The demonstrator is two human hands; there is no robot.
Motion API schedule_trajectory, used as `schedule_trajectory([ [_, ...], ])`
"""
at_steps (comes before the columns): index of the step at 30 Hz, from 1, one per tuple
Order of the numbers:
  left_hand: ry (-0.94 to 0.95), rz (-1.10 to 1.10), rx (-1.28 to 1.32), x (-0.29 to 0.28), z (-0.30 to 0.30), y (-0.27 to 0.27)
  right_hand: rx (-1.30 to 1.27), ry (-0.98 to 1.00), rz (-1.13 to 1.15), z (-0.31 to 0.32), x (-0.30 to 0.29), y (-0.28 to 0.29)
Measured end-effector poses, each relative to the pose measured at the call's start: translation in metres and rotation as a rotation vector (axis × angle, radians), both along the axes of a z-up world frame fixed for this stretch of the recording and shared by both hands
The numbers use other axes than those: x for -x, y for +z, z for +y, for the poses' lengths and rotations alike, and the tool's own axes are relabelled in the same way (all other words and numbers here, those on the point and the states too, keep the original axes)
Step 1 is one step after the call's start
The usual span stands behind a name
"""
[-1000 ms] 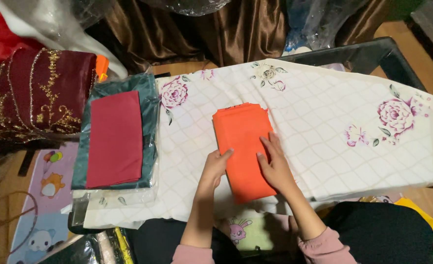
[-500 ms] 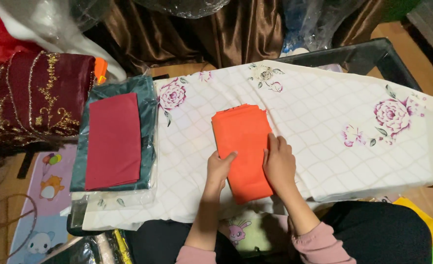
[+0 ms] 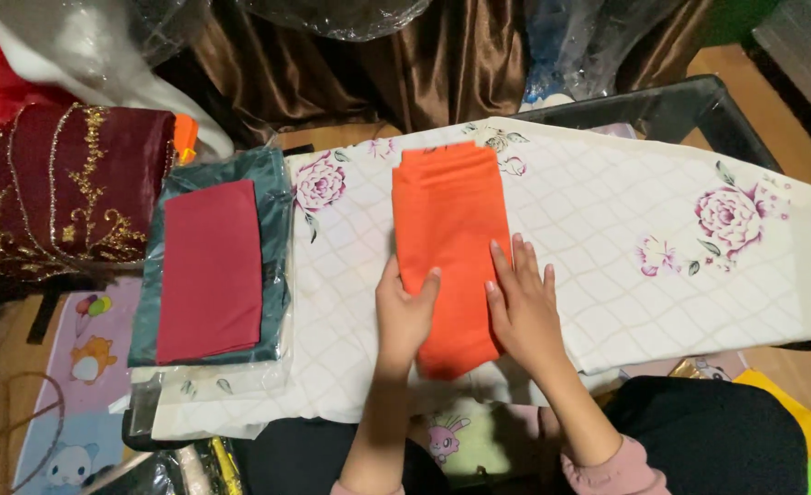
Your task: Folding a piece of orange embroidered fabric on a flat surface
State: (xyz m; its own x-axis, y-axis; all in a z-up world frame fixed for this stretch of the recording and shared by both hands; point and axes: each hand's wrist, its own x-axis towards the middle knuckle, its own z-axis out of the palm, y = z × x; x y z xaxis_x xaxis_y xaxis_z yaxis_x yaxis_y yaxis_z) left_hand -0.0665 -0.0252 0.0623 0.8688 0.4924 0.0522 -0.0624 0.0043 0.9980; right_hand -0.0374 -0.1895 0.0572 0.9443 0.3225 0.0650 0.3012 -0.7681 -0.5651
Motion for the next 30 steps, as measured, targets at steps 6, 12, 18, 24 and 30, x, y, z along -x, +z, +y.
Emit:
schedule_trajectory([
  [6, 0.319, -0.365, -1.420, 0.008, 0.001, 0.037, -1.503, -0.141, 0.659, 0.007, -0.001, -0.030],
  [12, 0.100, -0.360, -1.640, 0.016, 0.018, -0.049, -1.609, -0.031, 1.157, -0.044, -0.033, -0.066],
  [18, -0.029, -0.402, -1.693, 0.038, -0.002, -0.109, -0.931, -0.486, 0.849, -0.039, -0.034, -0.060],
  [24, -0.217, -0.364, -1.366, 0.047, 0.002, -0.107, -0.430, -0.303, 0.508, -0.041, -0.034, -0.085],
  [30, -0.050, -0.255, -1.440, 0.035, 0.029, -0.060, 0.410, -0.344, 0.098, -0.039, -0.032, -0.097],
])
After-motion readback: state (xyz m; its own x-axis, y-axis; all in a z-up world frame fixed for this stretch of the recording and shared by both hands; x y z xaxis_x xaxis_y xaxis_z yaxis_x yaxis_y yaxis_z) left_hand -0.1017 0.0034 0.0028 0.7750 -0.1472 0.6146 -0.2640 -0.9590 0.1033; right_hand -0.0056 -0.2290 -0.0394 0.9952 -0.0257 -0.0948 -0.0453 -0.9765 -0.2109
